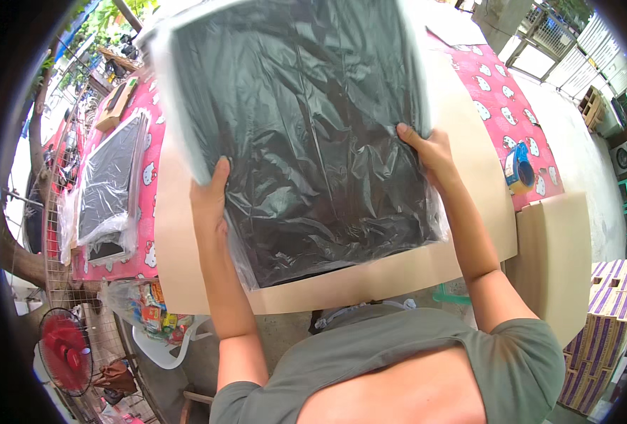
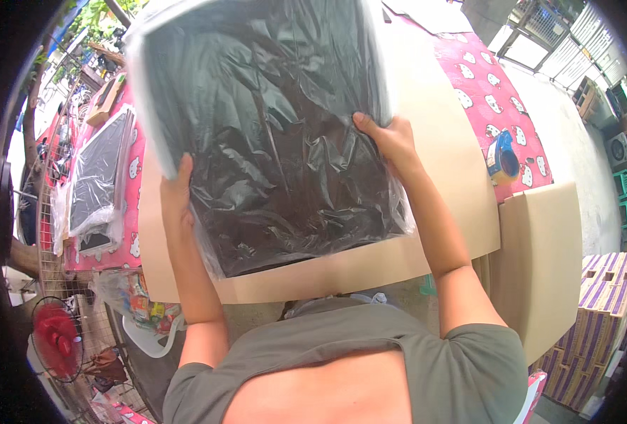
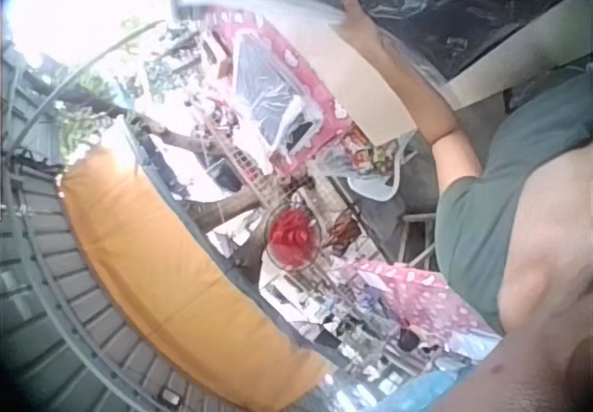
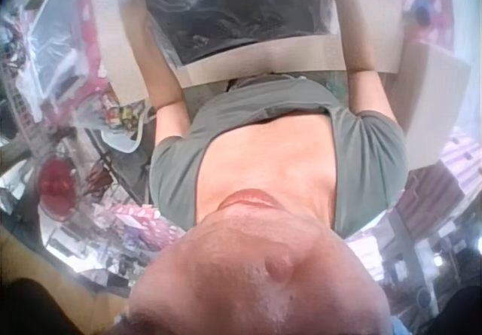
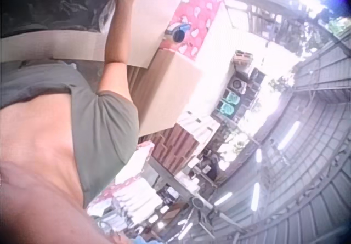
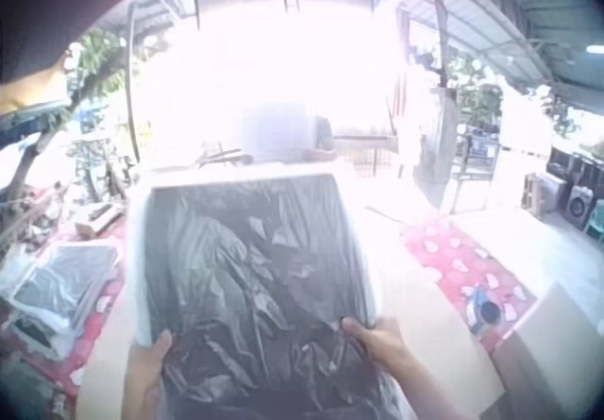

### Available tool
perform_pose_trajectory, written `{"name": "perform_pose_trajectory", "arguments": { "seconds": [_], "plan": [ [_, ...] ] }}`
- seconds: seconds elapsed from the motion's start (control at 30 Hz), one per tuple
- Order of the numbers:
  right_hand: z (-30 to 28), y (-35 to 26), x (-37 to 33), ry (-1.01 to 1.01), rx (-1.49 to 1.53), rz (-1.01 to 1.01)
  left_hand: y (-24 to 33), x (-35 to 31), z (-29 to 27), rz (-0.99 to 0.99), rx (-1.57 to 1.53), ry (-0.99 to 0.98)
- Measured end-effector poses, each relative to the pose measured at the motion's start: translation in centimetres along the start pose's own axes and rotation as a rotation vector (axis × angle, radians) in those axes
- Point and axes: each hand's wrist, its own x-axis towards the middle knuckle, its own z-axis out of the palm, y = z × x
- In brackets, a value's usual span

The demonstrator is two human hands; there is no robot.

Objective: The person wraps several flat rectangular items in brown paper, folding the paper around each item and securing the seams with clear tape using a tape dispenser.

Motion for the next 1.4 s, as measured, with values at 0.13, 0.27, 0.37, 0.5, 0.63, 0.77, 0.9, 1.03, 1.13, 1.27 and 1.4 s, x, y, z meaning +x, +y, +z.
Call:
{"name": "perform_pose_trajectory", "arguments": {
  "seconds": [0.13,0.27,0.37,0.5,0.63,0.77,0.9,1.03,1.13,1.27,1.4],
  "plan": [
    [0.0,4.7,1.0,-0.055,-0.029,0.247,-8.1,2.4,-0.8,-0.259,0.143,-0.067],
    [-1.2,7.7,0.9,-0.002,-0.011,0.302,-11.2,2.4,1.0,-0.333,0.116,-0.22],
    [-1.1,8.8,2.9,-0.014,-0.048,0.391,-11.7,3.6,0.9,-0.434,0.096,-0.217],
    [-1.6,9.3,4.6,-0.011,-0.03,0.406,-9.5,4.2,3.0,-0.49,0.196,-0.187],
    [-2.9,9.1,5.5,-0.03,-0.408,0.425,-11.2,5.0,2.7,-0.395,0.532,-0.003],
    [-7.7,8.2,5.2,0.283,-0.968,-0.12,-11.1,8.8,-16.4,0.226,0.423,0.062],
    [-24.6,7.8,-2.6,0.415,-1.191,0.355,-10.1,2.3,-34.7,0.045,0.863,0.586],
    [-29.7,12.0,-9.0,0.64,-1.295,0.486,-18.7,-5.9,-34.6,-0.857,0.491,0.602],
    [-27.0,12.5,-4.8,0.44,-1.257,0.506,-18.2,-7.3,-46.8,-0.335,0.927,0.288],
    [-27.7,12.7,-5.6,0.564,-1.44,0.509,-18.4,-5.9,-45.7,-0.234,0.532,0.43],
    [-30.2,10.4,-6.3,0.373,-1.521,0.459,-16.3,-4.7,-40.9,-0.272,0.524,0.665]
  ]
}}
